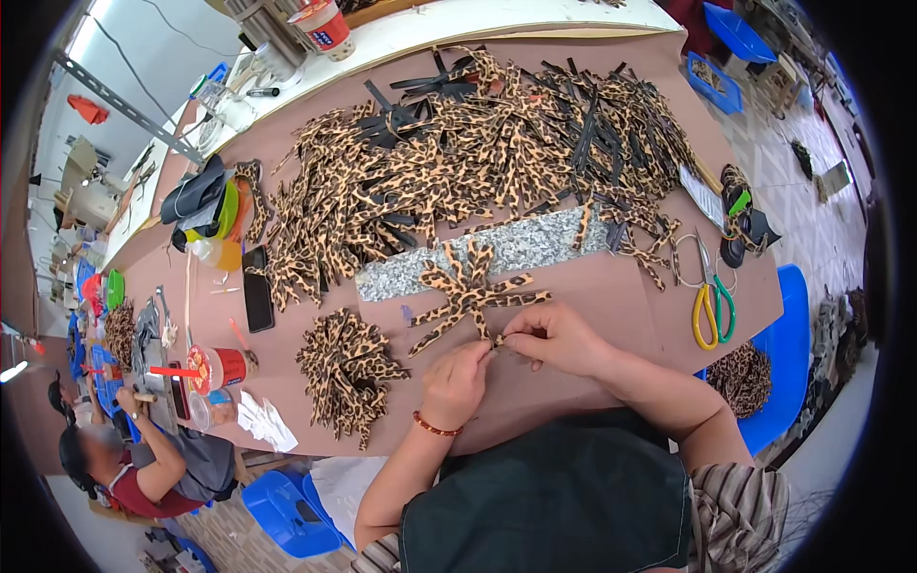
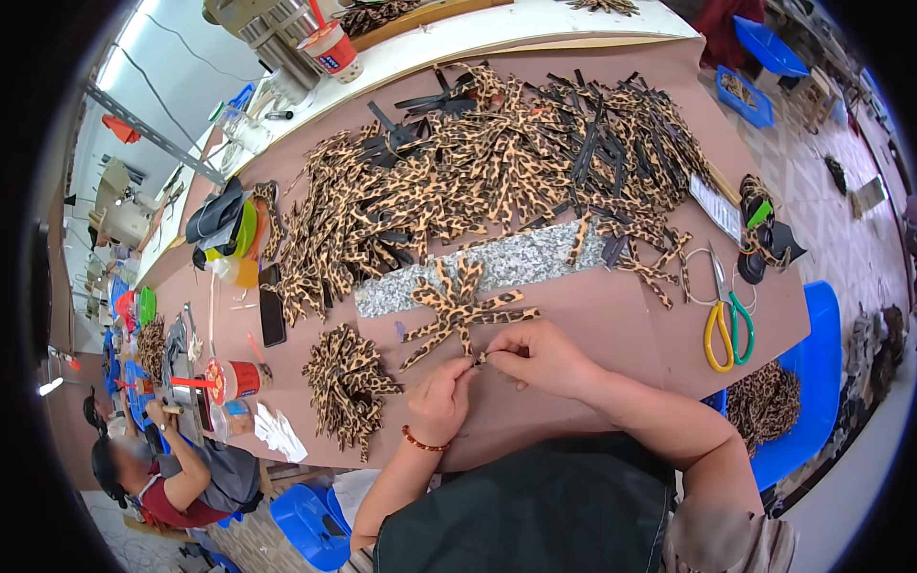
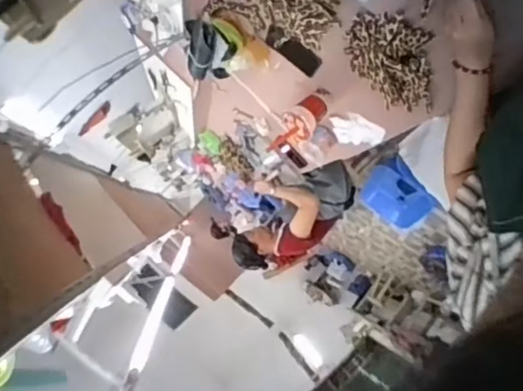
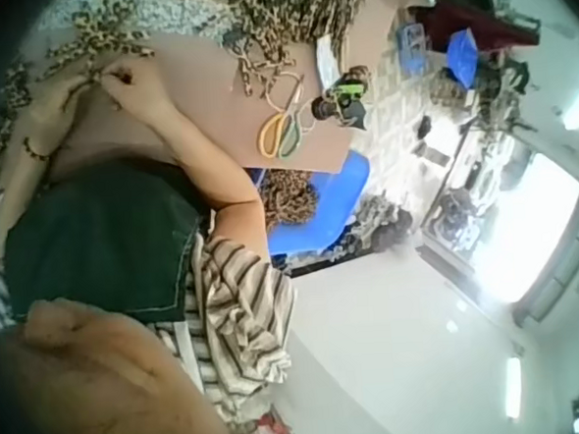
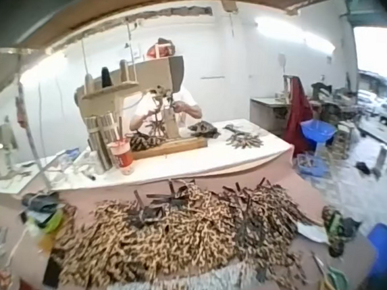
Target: The person folds patterned straps into components by hand, gathers the assembled pieces, and places them into a blue plastic bin.
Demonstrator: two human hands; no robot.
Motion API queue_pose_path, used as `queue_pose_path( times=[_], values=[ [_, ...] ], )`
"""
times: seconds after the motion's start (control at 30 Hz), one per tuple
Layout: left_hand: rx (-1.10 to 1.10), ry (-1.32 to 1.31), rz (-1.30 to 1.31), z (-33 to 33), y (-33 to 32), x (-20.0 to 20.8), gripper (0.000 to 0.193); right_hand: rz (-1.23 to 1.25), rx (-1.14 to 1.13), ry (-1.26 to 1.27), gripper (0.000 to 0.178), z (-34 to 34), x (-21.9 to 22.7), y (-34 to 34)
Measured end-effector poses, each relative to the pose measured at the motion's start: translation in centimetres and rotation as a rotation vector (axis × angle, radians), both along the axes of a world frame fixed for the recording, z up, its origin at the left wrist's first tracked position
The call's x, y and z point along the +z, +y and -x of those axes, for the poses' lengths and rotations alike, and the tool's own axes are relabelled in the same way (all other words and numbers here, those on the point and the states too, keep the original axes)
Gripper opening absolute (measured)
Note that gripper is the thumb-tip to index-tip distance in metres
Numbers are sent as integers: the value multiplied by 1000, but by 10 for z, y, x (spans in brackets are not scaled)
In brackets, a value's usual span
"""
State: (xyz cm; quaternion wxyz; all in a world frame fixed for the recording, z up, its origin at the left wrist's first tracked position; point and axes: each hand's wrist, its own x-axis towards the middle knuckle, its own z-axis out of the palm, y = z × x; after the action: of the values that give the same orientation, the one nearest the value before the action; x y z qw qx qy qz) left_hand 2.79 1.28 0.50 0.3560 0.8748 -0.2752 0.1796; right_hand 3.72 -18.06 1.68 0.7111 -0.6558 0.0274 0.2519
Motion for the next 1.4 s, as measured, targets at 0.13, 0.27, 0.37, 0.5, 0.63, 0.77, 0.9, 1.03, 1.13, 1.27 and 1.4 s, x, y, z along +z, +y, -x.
queue_pose_path(
  times=[0.13,0.27,0.37,0.5,0.63,0.77,0.9,1.03,1.13,1.27,1.4],
  values=[
    [-38,-36,-40,-2,-2,-1,20,-44,4,45,13,-4,4,-2],
    [-44,-23,15,-4,-4,-1,18,37,44,-1,15,-8,5,-3],
    [-13,126,150,0,-1,-5,19,109,112,-24,16,-11,10,-5],
    [-9,309,192,1,0,2,20,117,236,-1,17,-18,12,-11],
    [-24,410,245,0,2,-1,20,91,274,65,13,-20,11,-13],
    [-88,459,223,-5,4,-1,20,231,368,-8,15,-25,20,-14],
    [-220,448,211,-9,5,-2,21,348,535,-174,16,-34,29,-16],
    [-218,562,268,-7,7,-3,21,350,574,-124,17,-37,27,-15],
    [-173,692,399,-4,9,-5,22,149,379,28,18,-29,4,-12],
    [-163,783,430,-1,11,-3,24,37,345,137,19,-21,0,-10],
    [-220,745,396,-4,10,2,24,94,374,171,20,-21,4,-6]
  ],
)
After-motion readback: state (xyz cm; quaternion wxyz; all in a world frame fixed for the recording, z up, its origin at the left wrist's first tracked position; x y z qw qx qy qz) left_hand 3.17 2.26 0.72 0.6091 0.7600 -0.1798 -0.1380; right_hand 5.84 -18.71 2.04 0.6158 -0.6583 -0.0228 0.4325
